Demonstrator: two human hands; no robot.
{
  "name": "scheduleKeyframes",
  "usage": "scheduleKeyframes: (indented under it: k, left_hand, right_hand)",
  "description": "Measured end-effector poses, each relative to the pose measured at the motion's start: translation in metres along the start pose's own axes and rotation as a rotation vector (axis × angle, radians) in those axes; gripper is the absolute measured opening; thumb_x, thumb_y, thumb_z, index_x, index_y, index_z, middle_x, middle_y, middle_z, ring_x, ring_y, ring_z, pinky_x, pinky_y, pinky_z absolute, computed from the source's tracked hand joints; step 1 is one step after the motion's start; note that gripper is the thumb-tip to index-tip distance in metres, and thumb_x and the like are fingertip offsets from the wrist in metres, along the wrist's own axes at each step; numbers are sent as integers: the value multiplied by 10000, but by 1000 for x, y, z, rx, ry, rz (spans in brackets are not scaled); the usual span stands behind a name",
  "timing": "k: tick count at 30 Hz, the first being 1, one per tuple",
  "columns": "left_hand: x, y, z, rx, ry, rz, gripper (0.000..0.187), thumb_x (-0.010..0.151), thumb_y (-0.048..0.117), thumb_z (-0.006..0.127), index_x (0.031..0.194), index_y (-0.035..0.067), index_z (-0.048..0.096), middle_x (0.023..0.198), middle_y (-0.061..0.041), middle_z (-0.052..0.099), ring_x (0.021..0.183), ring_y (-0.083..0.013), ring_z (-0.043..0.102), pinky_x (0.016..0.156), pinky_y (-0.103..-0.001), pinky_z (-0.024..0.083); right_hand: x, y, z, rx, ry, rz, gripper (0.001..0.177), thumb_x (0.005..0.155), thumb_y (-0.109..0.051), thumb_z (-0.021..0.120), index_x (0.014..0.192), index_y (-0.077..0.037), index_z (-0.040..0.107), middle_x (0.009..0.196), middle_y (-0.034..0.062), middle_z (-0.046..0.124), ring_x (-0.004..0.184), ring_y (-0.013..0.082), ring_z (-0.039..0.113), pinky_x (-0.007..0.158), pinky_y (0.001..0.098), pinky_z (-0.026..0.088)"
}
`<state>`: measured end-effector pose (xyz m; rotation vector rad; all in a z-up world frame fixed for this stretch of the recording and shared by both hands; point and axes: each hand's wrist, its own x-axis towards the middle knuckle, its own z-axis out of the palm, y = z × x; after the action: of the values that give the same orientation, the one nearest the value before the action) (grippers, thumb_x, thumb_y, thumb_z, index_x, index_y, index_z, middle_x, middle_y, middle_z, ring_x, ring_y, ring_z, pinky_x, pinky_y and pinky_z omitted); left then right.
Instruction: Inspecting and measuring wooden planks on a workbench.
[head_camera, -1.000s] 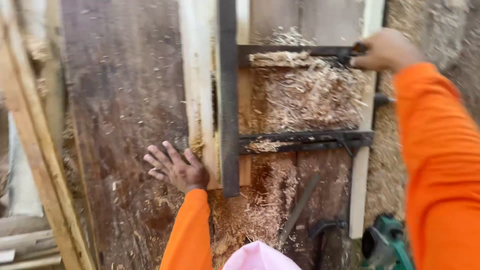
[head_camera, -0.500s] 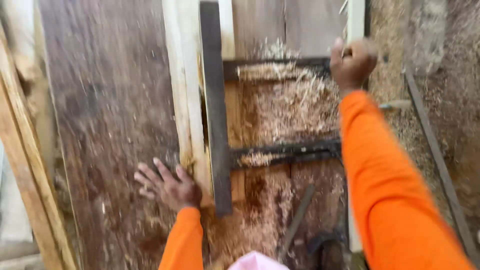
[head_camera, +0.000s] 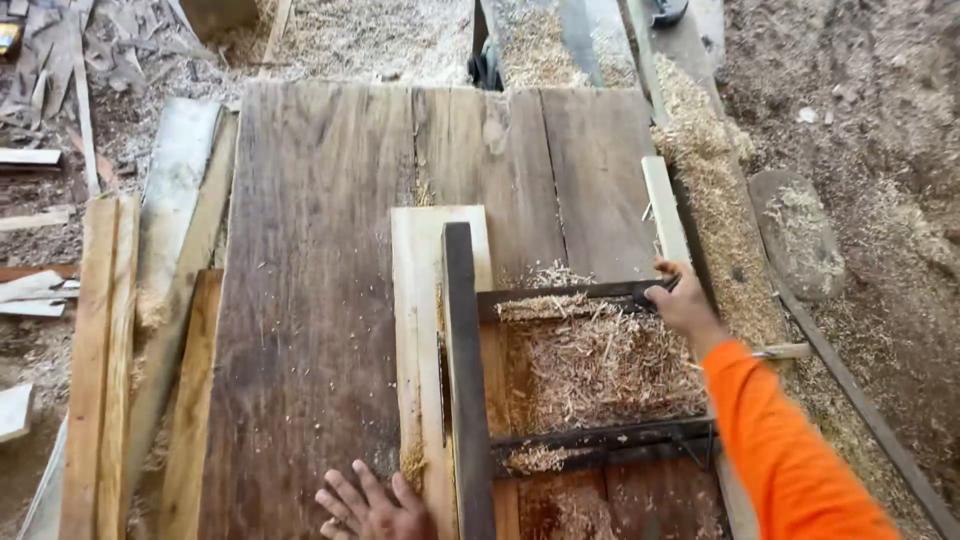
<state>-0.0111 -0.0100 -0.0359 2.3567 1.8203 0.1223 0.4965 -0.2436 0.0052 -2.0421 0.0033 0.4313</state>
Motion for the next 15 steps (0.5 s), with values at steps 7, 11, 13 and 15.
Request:
scheduleKeyframes:
  k: [7,11,13,15]
  left_hand:
    - [1,-4,-3,-25,-2,38,664,997,474,467,1528,78,504,1734,-220,198,1624,-394,88,1255,-644,47]
    - [-3,-18,23,-246,118,116,652,1047,469,459,1512,16,515,1756,-240,210,1656,-445,68,1317,-651,20]
    - [1,-15,14,-242,121,154,665,1091,465,450,1530,-33,499,1765,-278,205,1659,-479,62,1329,-658,29]
    - [4,6,-23,-156,43,70,680,1061,455,448,1524,-36,531,1756,-294,240,1638,-473,110,1278,-659,45]
  right_hand:
    - [47,-29,-2,-1220,-545,-71,419,858,-338,759,1134,-23,768,1071,194,781,941,306,737,839,413,593]
    - [10,-57,18,-1258,-80,170,457,882,-411,684,1156,-55,770,1173,210,742,1100,380,713,931,477,571]
    - [-11,-88,26,-1250,-5,227,512,905,-498,680,1179,-71,749,1199,193,718,1132,366,685,932,486,554]
    - [-26,-123,40,-1058,106,369,540,926,-557,662,1139,-67,740,1178,182,710,1102,347,682,905,467,551]
